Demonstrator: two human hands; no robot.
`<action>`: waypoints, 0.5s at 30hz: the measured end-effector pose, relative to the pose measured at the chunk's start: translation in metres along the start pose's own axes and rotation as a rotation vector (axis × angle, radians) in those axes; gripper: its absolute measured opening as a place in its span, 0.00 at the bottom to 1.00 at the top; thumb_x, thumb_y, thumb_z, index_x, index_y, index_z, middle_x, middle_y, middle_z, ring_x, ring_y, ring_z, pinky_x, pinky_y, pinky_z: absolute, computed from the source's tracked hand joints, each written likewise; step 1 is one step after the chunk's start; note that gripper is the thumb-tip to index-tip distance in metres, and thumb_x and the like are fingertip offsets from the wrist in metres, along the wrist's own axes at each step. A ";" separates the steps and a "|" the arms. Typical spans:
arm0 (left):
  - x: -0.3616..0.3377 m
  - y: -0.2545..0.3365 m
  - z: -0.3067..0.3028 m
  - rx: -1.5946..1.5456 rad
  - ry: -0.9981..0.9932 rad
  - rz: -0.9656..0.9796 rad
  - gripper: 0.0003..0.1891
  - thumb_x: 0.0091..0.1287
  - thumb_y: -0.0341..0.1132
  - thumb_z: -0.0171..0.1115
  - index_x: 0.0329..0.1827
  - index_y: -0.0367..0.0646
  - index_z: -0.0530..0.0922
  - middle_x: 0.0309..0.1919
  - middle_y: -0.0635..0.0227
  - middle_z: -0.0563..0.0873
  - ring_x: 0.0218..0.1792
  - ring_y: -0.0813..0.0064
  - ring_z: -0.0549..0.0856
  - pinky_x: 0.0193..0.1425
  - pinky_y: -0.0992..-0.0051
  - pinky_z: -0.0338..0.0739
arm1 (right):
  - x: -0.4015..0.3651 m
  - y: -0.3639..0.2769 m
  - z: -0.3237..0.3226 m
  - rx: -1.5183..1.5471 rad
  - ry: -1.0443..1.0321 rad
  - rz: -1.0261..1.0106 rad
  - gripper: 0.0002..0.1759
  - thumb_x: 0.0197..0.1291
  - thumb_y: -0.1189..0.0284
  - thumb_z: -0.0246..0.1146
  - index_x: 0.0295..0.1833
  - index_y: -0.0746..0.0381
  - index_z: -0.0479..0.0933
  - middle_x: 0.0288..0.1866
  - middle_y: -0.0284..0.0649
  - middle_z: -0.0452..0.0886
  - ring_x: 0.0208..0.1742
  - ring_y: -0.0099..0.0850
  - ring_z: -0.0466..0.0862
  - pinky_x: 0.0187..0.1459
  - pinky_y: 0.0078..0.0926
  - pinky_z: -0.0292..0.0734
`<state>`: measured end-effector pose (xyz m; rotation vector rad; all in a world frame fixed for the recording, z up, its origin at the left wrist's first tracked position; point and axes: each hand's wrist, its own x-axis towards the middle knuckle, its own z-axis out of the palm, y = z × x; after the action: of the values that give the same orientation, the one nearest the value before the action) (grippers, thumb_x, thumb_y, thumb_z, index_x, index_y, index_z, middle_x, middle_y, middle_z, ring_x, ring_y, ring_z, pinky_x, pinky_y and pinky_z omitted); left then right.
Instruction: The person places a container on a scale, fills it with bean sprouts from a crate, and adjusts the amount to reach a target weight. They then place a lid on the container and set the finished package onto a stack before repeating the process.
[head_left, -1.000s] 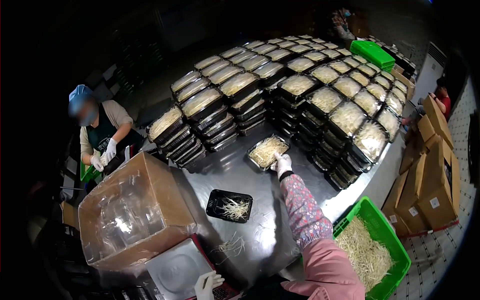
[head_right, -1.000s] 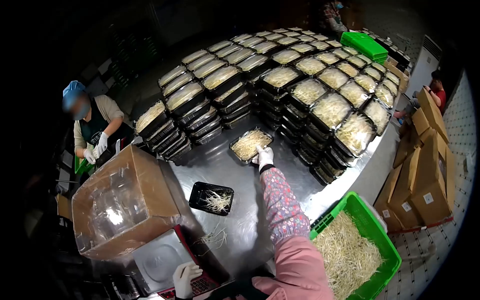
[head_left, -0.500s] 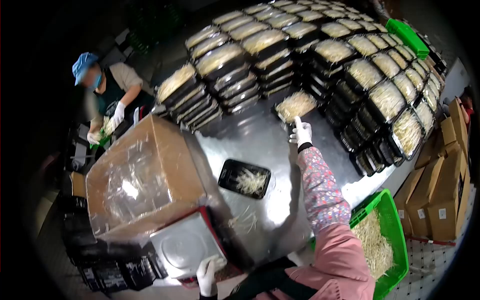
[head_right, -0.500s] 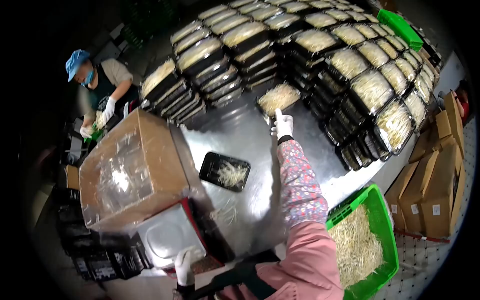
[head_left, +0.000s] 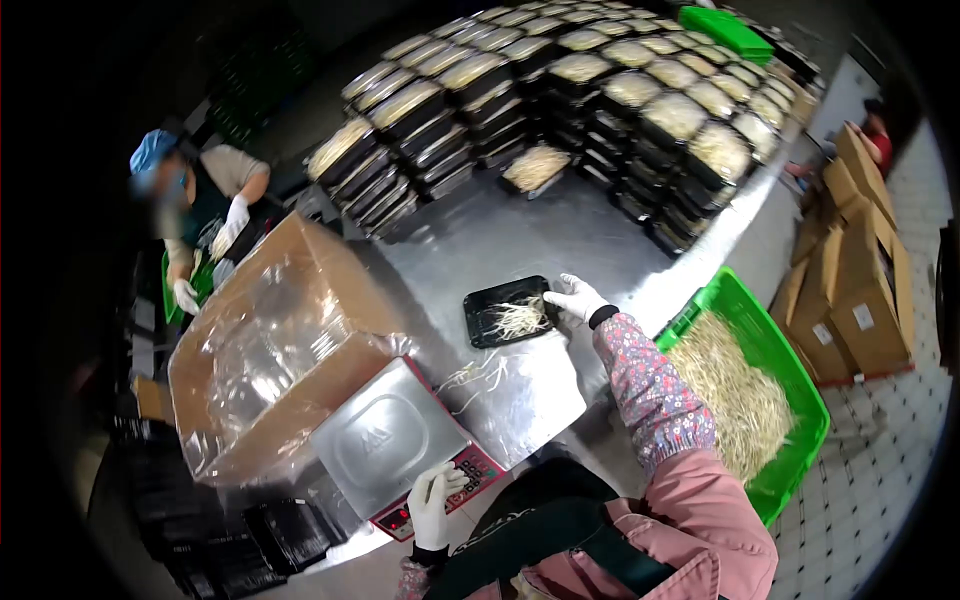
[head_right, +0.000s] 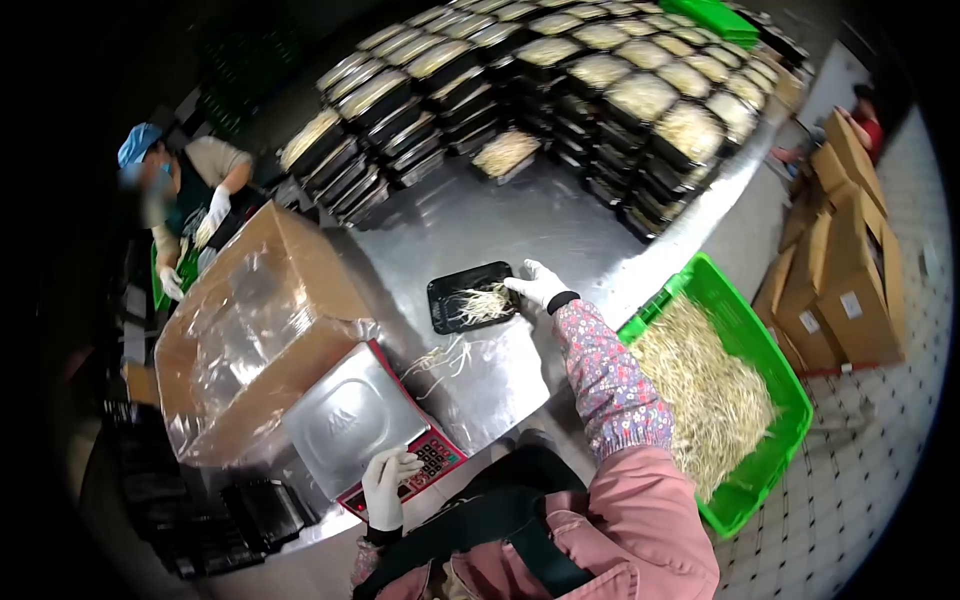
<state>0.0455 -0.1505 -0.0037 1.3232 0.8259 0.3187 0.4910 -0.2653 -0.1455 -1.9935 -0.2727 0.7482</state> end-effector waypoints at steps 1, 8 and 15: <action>-0.001 -0.002 0.000 -0.001 -0.046 0.017 0.13 0.77 0.29 0.48 0.54 0.30 0.77 0.44 0.54 0.85 0.43 0.67 0.87 0.52 0.69 0.82 | -0.015 0.002 -0.011 -0.095 0.108 -0.116 0.47 0.58 0.58 0.71 0.76 0.66 0.56 0.66 0.55 0.75 0.47 0.40 0.86 0.44 0.35 0.84; 0.008 0.001 0.048 0.112 -0.422 0.062 0.13 0.78 0.30 0.47 0.56 0.32 0.75 0.43 0.57 0.85 0.41 0.69 0.86 0.48 0.73 0.81 | -0.212 0.034 -0.009 0.117 0.344 -0.306 0.21 0.63 0.60 0.63 0.56 0.63 0.78 0.43 0.46 0.84 0.41 0.36 0.86 0.44 0.33 0.81; 0.025 0.004 0.139 0.164 -0.701 0.125 0.17 0.76 0.30 0.51 0.65 0.34 0.71 0.49 0.60 0.82 0.43 0.73 0.85 0.51 0.76 0.80 | -0.392 0.100 -0.035 -0.103 0.173 -0.200 0.20 0.64 0.56 0.60 0.57 0.54 0.80 0.45 0.44 0.86 0.47 0.40 0.86 0.51 0.35 0.79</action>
<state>0.1591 -0.2337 -0.0056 1.5065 0.1799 -0.1263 0.1927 -0.5282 -0.0639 -2.0767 -0.4083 0.4401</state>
